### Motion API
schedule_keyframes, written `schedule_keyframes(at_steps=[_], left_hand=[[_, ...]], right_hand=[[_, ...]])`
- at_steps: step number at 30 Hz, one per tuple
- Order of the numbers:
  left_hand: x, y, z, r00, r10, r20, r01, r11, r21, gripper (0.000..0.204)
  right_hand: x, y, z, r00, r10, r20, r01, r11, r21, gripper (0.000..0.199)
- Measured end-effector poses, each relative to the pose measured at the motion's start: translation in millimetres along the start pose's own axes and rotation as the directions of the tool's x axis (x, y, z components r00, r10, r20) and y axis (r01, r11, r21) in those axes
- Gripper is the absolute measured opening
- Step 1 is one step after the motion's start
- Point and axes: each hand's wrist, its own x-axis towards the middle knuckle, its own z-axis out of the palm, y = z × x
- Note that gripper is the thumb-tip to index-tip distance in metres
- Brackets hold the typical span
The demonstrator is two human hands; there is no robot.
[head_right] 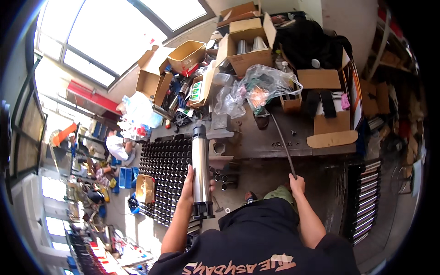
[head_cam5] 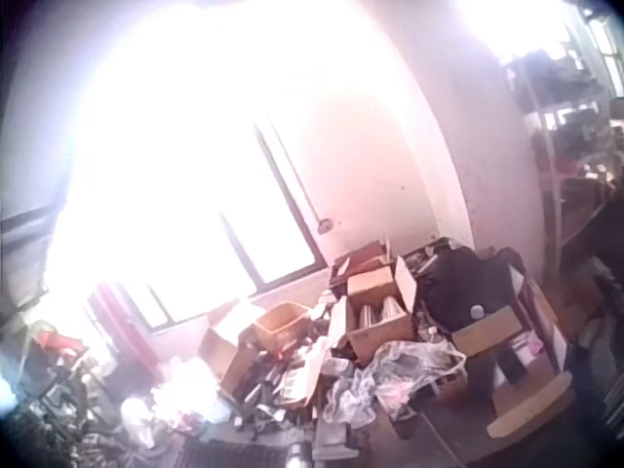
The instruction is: The person assembles a metal cylinder by placing it into a bench vise, using a two-handed bar tool to tighten the end cap, and then placing the finished assembly into a wire bin.
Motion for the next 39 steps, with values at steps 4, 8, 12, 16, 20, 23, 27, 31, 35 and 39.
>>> schedule_keyframes(at_steps=[4, 8, 12, 16, 20, 23, 27, 31, 35, 39], left_hand=[[33.7, -25.3, 18.0, 0.97, 0.107, 0.216, 0.003, 0.891, -0.453, 0.092], [32.0, -20.9, 35.0, 0.914, 0.187, 0.36, 0.007, 0.88, -0.475, 0.094], [23.5, -5.1, 26.1, 0.931, 0.202, 0.303, -0.068, 0.914, -0.399, 0.095], [13.2, 16.6, 37.7, 0.961, 0.25, 0.116, -0.227, 0.957, -0.177, 0.086], [8.6, 29.8, 36.5, 0.941, 0.328, 0.086, -0.315, 0.94, -0.131, 0.082], [9.0, 33.2, 36.9, 0.944, 0.317, 0.096, -0.299, 0.94, -0.165, 0.082], [16.6, 34.1, 30.5, 0.922, 0.288, 0.257, -0.186, 0.915, -0.359, 0.086], [17.5, 26.8, 43.0, 0.864, 0.293, 0.41, -0.023, 0.835, -0.549, 0.087], [29.4, 17.9, 44.7, 0.784, 0.371, 0.498, -0.02, 0.817, -0.577, 0.085], [26.3, 15.1, 28.1, 0.827, 0.481, 0.291, -0.386, 0.862, -0.328, 0.094]], right_hand=[[60.5, -11.5, 50.7, 0.928, 0.038, 0.37, -0.216, 0.866, 0.452, 0.025], [81.4, -29.0, 69.8, 0.889, 0.125, 0.44, -0.322, 0.855, 0.407, 0.03], [59.1, -25.3, 66.2, 0.933, 0.018, 0.361, -0.125, 0.953, 0.276, 0.039], [45.7, 14.6, 37.9, 0.971, -0.025, 0.238, -0.007, 0.992, 0.13, 0.042], [39.4, 68.5, 8.7, 0.971, 0.126, 0.203, -0.169, 0.962, 0.212, 0.042], [30.0, 97.2, -9.5, 0.977, 0.128, 0.173, -0.153, 0.978, 0.144, 0.041], [16.2, 100.9, -14.2, 0.986, 0.077, 0.148, -0.071, 0.996, -0.044, 0.038], [4.8, 94.5, -13.2, 0.986, 0.087, 0.144, -0.078, 0.995, -0.065, 0.039], [7.4, 86.4, -10.2, 0.985, 0.02, 0.172, 0.005, 0.99, -0.143, 0.041], [17.1, 89.8, -9.7, 0.986, -0.046, 0.162, 0.085, 0.967, -0.24, 0.039]])
